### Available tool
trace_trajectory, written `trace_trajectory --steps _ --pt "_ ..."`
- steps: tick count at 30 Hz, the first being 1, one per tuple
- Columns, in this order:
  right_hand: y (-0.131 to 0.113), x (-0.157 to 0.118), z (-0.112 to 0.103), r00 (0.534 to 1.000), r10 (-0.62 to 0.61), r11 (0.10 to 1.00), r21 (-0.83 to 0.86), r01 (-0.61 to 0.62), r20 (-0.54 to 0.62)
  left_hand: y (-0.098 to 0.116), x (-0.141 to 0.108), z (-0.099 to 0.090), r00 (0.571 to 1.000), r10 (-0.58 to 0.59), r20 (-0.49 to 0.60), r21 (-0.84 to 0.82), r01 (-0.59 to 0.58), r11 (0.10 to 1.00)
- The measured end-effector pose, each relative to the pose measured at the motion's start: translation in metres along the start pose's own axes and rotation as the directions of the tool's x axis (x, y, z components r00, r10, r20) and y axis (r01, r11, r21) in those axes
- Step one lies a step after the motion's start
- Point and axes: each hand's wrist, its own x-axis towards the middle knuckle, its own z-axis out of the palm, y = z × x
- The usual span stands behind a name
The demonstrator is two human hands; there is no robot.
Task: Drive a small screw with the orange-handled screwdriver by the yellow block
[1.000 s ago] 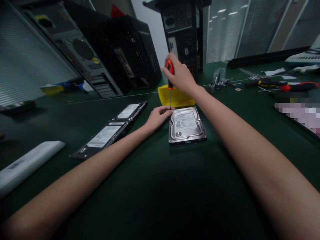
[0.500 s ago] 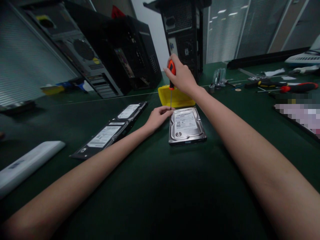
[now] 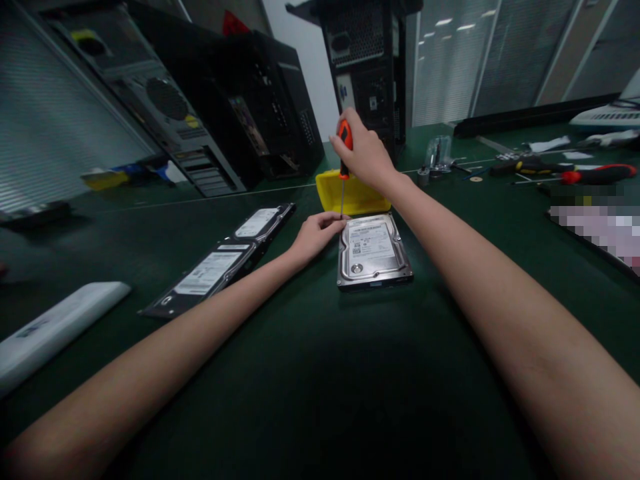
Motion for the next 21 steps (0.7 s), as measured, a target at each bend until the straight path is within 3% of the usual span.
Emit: trace_trajectory --steps 21 --pt "0.0073 -0.0001 0.0023 0.998 0.061 0.998 -0.03 -0.061 -0.023 -0.0039 0.0023 0.0011 1.0 0.007 -0.005 -0.005 -0.007 1.0"
